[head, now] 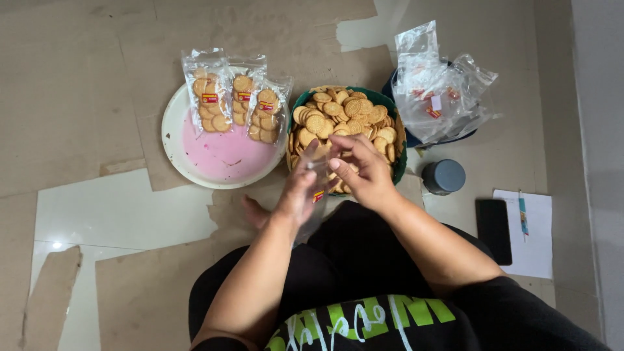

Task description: The person picks up biscuits from a bowl by hand and places them into plastic bags.

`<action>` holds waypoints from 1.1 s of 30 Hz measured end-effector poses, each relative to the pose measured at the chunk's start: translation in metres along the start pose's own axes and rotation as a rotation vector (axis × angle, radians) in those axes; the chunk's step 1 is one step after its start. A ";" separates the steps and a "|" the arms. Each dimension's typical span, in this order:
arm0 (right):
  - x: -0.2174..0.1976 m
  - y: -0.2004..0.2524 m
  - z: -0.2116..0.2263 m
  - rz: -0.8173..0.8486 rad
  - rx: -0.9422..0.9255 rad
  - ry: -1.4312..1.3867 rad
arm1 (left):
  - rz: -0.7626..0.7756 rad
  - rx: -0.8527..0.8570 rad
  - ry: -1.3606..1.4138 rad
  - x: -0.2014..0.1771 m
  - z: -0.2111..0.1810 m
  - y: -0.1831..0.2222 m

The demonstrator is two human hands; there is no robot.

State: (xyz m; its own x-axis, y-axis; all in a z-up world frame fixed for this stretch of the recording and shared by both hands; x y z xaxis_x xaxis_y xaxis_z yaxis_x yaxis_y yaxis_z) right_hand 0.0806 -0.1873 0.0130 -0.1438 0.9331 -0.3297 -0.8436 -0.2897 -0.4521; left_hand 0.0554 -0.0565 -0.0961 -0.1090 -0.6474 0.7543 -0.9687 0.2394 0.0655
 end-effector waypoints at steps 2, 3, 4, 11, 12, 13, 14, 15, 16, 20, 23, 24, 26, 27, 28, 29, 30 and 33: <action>-0.003 -0.003 0.001 0.063 -0.036 0.001 | 0.049 -0.060 0.126 0.009 -0.012 0.001; -0.002 -0.005 0.001 0.126 -0.069 0.004 | 0.098 -0.123 0.254 0.014 -0.017 0.001; -0.001 -0.003 -0.004 0.127 -0.066 0.006 | 0.098 -0.125 0.257 0.010 -0.012 -0.001; -0.002 -0.004 -0.019 0.298 0.030 0.011 | 0.053 -0.215 0.411 0.020 -0.004 0.004; -0.003 -0.007 -0.010 0.404 0.071 -0.035 | 0.017 -0.220 0.361 0.023 -0.004 0.007; -0.008 -0.007 -0.011 0.401 0.074 -0.038 | 0.015 -0.225 0.359 0.016 0.006 0.005; -0.007 -0.004 -0.013 0.555 0.081 -0.004 | 0.065 -0.232 0.290 0.011 0.016 0.004; -0.007 0.001 -0.016 0.709 0.090 0.030 | 0.114 -0.241 0.222 0.005 0.026 0.003; -0.010 -0.006 -0.003 0.705 0.095 0.027 | 0.112 -0.248 0.222 0.000 0.029 0.002; -0.029 -0.007 -0.022 0.636 0.240 0.188 | 0.121 -0.435 0.090 -0.017 0.041 0.004; -0.040 0.003 -0.055 0.562 0.341 0.253 | 0.176 -0.549 0.067 -0.013 0.028 0.010; -0.043 0.005 -0.063 0.538 0.376 0.281 | 0.165 -0.588 0.068 -0.011 0.022 0.012; -0.054 -0.001 -0.066 0.460 0.388 0.302 | 0.152 -0.528 -0.003 -0.024 0.025 0.009; -0.061 -0.006 -0.068 0.379 0.394 0.324 | 0.141 -0.465 -0.079 -0.031 0.025 0.005; -0.066 -0.004 -0.069 0.380 0.394 0.324 | 0.140 -0.465 -0.078 -0.029 0.022 0.006; -0.073 -0.003 -0.073 0.360 0.454 0.327 | 0.126 -0.435 -0.146 -0.029 0.017 0.006; -0.080 -0.001 -0.076 0.339 0.513 0.329 | 0.111 -0.404 -0.214 -0.029 0.012 0.005; -0.082 -0.006 -0.075 0.354 0.584 0.122 | 0.051 -0.400 -0.386 -0.052 0.031 -0.004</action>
State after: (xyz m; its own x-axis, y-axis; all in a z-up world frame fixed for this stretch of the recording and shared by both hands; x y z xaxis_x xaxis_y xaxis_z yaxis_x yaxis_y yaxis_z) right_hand 0.1363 -0.2785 -0.0198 -0.4310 0.7629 -0.4818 -0.9020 -0.3779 0.2085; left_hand 0.0578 -0.0459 -0.1553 -0.3002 -0.8281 0.4735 -0.8084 0.4844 0.3345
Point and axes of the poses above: each hand's wrist, its own y-axis away from the middle knuckle, its own x-axis out of the palm, z = x × y, the point moved 5 cm from there along -y, towards the middle knuckle, and after that the axes turned 1 degree about y, right-handed, at the moved point
